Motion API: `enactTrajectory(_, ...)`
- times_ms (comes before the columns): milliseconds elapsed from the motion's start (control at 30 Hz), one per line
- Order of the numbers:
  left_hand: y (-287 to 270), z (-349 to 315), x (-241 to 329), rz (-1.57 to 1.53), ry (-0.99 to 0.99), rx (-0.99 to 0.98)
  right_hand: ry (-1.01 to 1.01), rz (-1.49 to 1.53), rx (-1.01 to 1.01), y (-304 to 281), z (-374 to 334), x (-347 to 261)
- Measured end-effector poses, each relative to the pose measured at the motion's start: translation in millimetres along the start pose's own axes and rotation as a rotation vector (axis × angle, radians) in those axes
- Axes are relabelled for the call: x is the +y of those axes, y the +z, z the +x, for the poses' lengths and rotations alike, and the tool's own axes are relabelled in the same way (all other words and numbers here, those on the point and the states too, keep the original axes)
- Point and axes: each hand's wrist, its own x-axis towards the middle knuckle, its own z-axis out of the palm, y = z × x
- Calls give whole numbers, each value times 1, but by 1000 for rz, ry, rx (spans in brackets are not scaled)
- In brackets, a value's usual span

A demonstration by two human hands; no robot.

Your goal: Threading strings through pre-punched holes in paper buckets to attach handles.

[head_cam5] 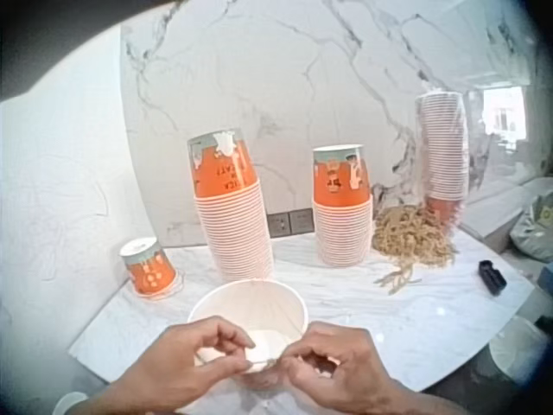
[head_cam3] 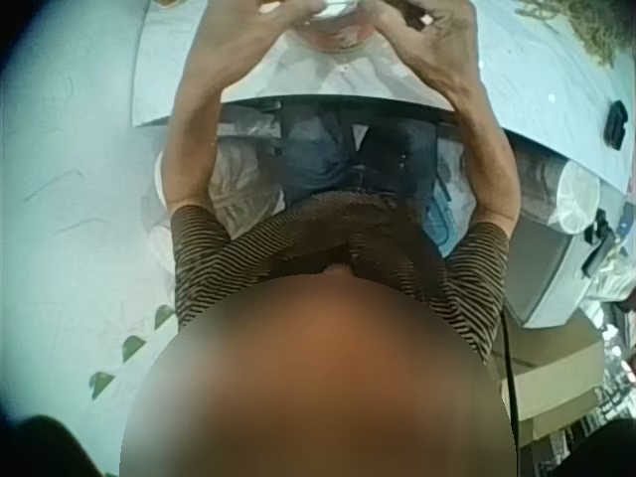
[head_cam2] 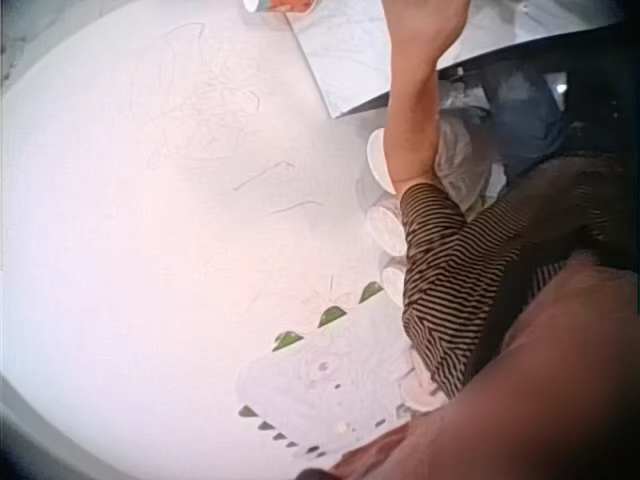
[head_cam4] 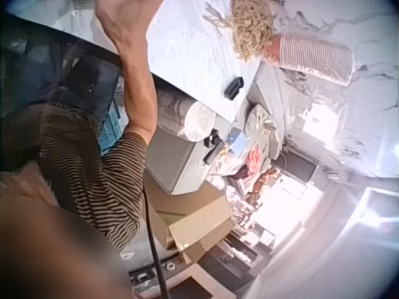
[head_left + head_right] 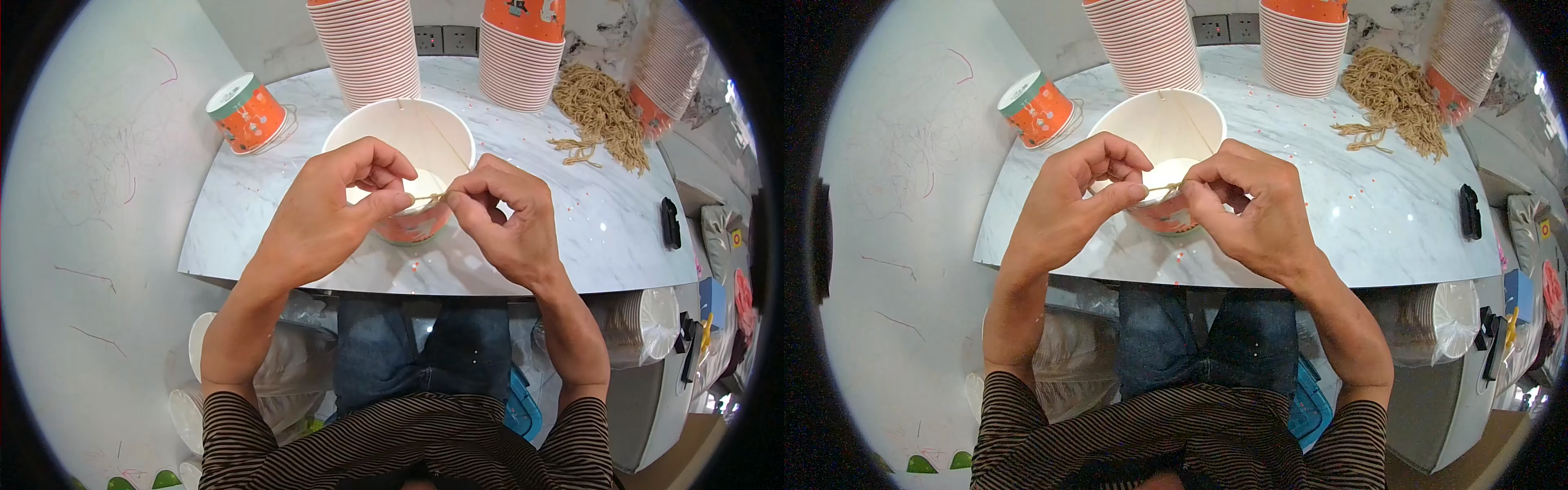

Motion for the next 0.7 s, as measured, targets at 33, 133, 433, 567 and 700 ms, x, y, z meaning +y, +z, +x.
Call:
enactTrajectory(33,0,-1,0,32,33,4,-1,16,18,-1,0,1)
enactTrajectory(133,-3,-4,6,113,56,-9,47,69,43,-1,0,3)
enactTrajectory(433,9,-3,1,165,206,34,195,279,20,-2,3,6)
enactTrajectory(567,19,3,20,-5,51,-14,185,332,-25,-4,2,1)
enactTrajectory(700,18,5,18,-13,-16,5,263,462,14,-5,2,0)
